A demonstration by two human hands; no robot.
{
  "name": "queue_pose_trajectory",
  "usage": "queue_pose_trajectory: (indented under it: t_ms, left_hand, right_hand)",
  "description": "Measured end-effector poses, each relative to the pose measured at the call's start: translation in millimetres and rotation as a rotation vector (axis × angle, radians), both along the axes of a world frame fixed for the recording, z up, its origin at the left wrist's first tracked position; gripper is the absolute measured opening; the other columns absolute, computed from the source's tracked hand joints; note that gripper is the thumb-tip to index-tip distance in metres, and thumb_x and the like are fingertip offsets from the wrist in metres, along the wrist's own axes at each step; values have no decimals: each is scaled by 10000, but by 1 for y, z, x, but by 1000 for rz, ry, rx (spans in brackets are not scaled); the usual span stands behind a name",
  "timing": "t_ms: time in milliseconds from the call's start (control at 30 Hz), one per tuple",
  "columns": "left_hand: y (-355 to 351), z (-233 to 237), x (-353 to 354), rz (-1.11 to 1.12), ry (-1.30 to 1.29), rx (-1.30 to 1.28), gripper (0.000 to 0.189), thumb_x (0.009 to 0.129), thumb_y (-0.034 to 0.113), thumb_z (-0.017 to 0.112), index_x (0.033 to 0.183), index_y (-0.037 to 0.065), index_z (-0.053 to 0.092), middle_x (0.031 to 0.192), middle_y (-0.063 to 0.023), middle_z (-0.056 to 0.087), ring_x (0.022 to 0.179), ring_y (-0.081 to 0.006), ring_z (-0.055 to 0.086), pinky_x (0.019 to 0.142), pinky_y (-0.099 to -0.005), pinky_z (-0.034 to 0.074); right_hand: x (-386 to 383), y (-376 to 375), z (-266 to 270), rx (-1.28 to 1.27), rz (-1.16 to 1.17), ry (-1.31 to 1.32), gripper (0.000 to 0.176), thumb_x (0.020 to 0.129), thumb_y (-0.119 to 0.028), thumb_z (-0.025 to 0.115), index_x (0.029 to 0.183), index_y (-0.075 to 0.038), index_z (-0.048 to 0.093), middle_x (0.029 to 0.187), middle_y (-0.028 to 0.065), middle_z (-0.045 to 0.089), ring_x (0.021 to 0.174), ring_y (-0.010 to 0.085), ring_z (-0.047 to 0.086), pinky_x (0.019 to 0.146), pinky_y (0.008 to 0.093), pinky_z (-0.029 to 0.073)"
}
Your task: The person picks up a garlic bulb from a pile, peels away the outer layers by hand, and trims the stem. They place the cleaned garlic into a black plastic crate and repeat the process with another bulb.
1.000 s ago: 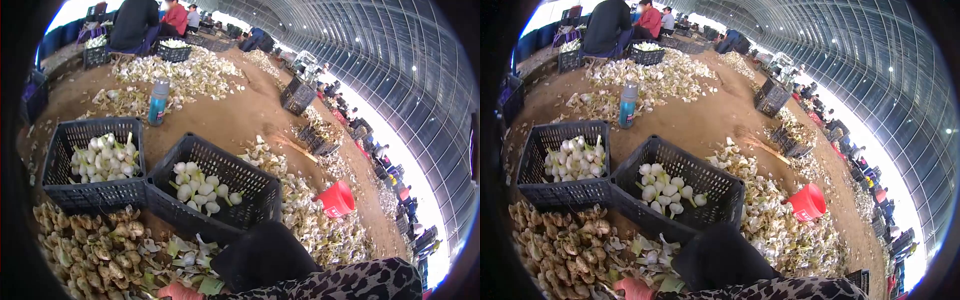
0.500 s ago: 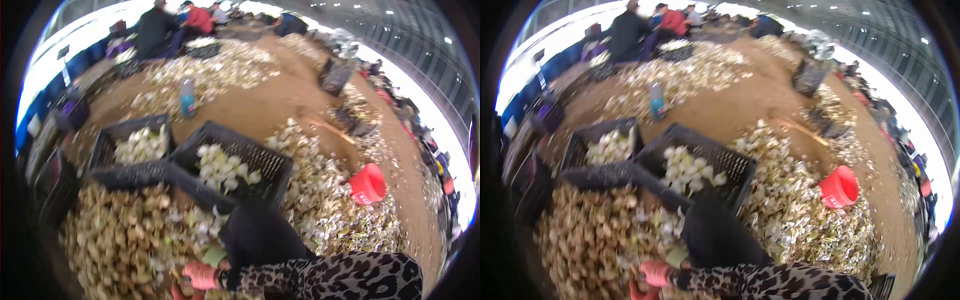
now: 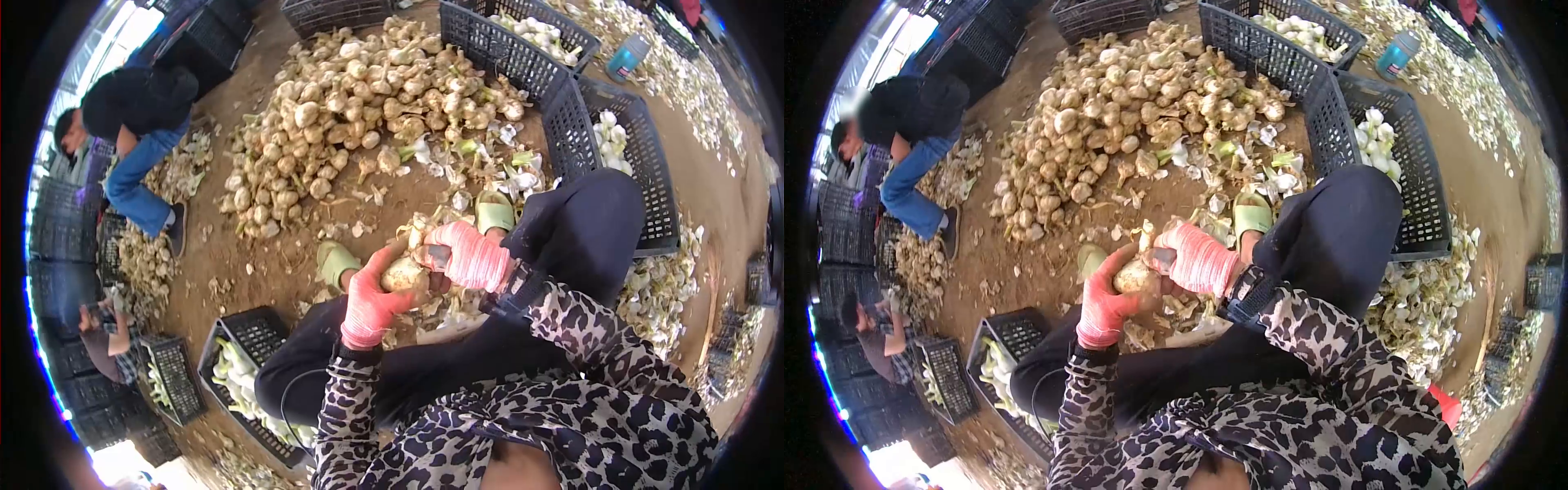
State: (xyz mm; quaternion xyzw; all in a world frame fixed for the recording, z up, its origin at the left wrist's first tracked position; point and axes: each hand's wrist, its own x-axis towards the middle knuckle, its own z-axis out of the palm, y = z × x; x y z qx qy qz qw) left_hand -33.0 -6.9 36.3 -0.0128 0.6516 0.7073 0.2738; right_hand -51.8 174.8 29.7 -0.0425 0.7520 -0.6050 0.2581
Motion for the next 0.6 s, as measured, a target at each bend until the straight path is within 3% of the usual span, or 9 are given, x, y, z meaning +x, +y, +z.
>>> queue_pose_trajectory:
  t_ms: [67,100,133,267,333,400,433,533,600]
  left_hand:
    - [-11,-16,7,54,-2,132,705,587,-46,688,1231,-59,402,1069,-109,544,967,-177,529,846,-292,431]
    - [-10,-9,7,108,-61,464,708,588,-39,685,1234,-61,396,1087,-126,543,986,-194,535,856,-309,437]
    - [-13,-4,8,116,-90,440,712,582,-26,686,1232,-64,397,1099,-147,543,989,-212,543,873,-317,432]
    - [-14,-3,13,18,27,58,694,569,27,699,1215,-4,447,1146,-118,508,1059,-223,499,908,-323,394]
    - [-3,-1,11,-85,650,-513,689,548,53,705,1187,-15,459,1151,-156,491,1048,-252,496,870,-335,410]
    - [19,6,13,-55,688,-556,644,548,81,712,1147,5,491,1168,-164,459,1089,-267,460,889,-342,386]
    - [27,6,14,10,721,-619,622,551,90,718,1129,6,504,1159,-163,465,1079,-269,466,891,-338,384]
    - [30,0,15,112,738,-688,615,557,105,739,1121,15,511,1122,-154,492,1052,-254,485,894,-332,383]
    - [27,-3,15,43,600,-541,641,574,115,742,1152,12,486,1092,-128,514,1031,-228,496,876,-326,395]
  right_hand:
    - [8,0,-5,-210,11,-58,154,864,-105,497,935,-2,587,778,92,620,589,162,596,506,254,475]
    - [12,1,-11,-424,11,-128,177,873,-87,481,991,-4,585,811,85,624,593,132,601,511,228,489]
    - [14,1,-15,-404,-21,-84,190,871,-73,481,1021,-1,574,807,77,623,611,132,603,514,234,488]
    - [14,-2,-27,-463,-89,-88,170,862,-83,500,997,-17,579,806,54,621,667,139,606,540,248,478]
    - [17,-8,-31,-304,-165,46,176,835,-186,547,903,-31,594,784,79,619,685,200,600,589,295,464]
    - [19,-17,-20,201,-258,240,279,798,-305,588,816,-26,603,742,153,608,673,303,579,618,369,444]
    - [22,-20,-5,151,-368,237,300,785,-319,598,790,-19,595,703,198,573,679,360,551,615,405,432]
    - [23,-19,-20,152,-342,204,302,783,-314,597,801,-13,587,678,195,559,700,360,559,624,404,432]
    - [22,-12,-22,151,-292,231,273,787,-280,588,809,-8,587,692,197,565,697,358,559,623,401,433]
